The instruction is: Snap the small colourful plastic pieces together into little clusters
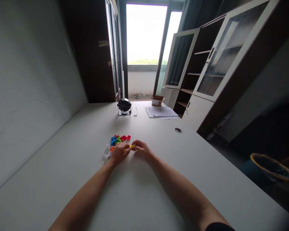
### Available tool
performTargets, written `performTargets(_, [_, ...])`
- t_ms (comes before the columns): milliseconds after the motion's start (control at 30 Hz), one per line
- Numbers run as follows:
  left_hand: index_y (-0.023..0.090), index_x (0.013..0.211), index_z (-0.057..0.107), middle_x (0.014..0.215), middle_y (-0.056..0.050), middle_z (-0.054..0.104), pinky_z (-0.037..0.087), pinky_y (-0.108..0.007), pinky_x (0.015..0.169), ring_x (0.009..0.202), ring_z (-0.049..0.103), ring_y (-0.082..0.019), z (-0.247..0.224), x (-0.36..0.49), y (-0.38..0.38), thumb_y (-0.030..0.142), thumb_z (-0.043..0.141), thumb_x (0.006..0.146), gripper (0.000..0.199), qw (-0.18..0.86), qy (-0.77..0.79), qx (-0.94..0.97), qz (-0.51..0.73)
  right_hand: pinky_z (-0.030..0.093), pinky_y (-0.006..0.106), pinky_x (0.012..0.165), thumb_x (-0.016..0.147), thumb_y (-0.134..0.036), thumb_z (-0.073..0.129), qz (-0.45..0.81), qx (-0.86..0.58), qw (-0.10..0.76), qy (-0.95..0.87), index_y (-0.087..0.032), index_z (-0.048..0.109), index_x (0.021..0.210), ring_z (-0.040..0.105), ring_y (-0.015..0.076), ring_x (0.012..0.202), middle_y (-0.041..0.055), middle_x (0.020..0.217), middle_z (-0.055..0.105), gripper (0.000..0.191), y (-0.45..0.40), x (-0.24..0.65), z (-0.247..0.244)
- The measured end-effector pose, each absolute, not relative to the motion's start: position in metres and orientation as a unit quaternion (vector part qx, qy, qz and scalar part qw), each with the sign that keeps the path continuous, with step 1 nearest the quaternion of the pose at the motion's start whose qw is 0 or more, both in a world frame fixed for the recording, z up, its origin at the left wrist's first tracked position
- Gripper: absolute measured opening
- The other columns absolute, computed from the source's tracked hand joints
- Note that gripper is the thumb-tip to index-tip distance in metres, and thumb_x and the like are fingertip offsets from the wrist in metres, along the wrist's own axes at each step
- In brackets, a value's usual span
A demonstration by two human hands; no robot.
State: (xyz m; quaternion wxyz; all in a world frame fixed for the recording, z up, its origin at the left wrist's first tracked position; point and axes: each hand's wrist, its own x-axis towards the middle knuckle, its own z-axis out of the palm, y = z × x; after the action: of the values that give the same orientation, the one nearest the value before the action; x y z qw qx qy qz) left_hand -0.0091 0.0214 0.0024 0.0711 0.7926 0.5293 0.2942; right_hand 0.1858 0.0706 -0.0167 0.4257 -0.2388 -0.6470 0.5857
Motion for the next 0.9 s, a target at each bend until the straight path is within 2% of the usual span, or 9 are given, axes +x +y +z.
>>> performTargets(400, [0.025,0.096,0.067,0.095,-0.004,0.071,0.043,-0.038,0.093,0.093,0.062,-0.022,0.006,-0.009,0.019,0.031,0.048,0.095,0.021,0.037,0.536,0.787,0.305,0.052,0.031,0.074,0.082,-0.041,0.066,0.552,-0.274,0.427,-0.662,-0.019,0.068,0.097,0.065,0.0165,0.076,0.0033,0.084,0.071,0.027,0.072,0.184,-0.018])
performTargets(633, [0.025,0.095,0.064,0.094,-0.004,0.070,0.041,-0.039,0.096,0.094,0.060,-0.023,0.008,-0.009,0.018,0.027,0.049,0.093,0.015,-0.001,0.552,0.783,0.287,0.052,0.031,0.074,0.085,-0.037,0.057,0.317,-0.455,0.483,-0.678,-0.022,0.067,0.098,0.065,0.0175,0.077,0.0031,0.092,0.072,0.022,0.101,0.205,-0.026])
performTargets(767, [0.024,0.095,0.064,0.096,-0.006,0.068,0.039,-0.041,0.097,0.096,0.058,-0.024,0.011,-0.008,0.016,0.027,0.046,0.093,0.018,-0.019,0.564,0.778,0.276,0.048,0.034,0.088,0.083,-0.025,0.058,0.169,-0.539,0.424,-0.707,-0.022,0.067,0.099,0.063,0.0195,0.089,0.0028,0.093,0.071,0.019,0.114,0.227,-0.029])
performTargets(900, [0.025,0.093,0.065,0.098,-0.007,0.066,0.039,-0.042,0.097,0.100,0.055,-0.026,0.012,-0.008,0.015,0.025,0.048,0.091,0.017,-0.031,0.585,0.771,0.249,0.045,0.031,0.088,0.087,-0.022,0.055,0.133,-0.571,0.351,-0.731,-0.023,0.068,0.102,0.062,0.0187,0.091,0.0034,0.098,0.071,0.021,0.117,0.231,-0.031])
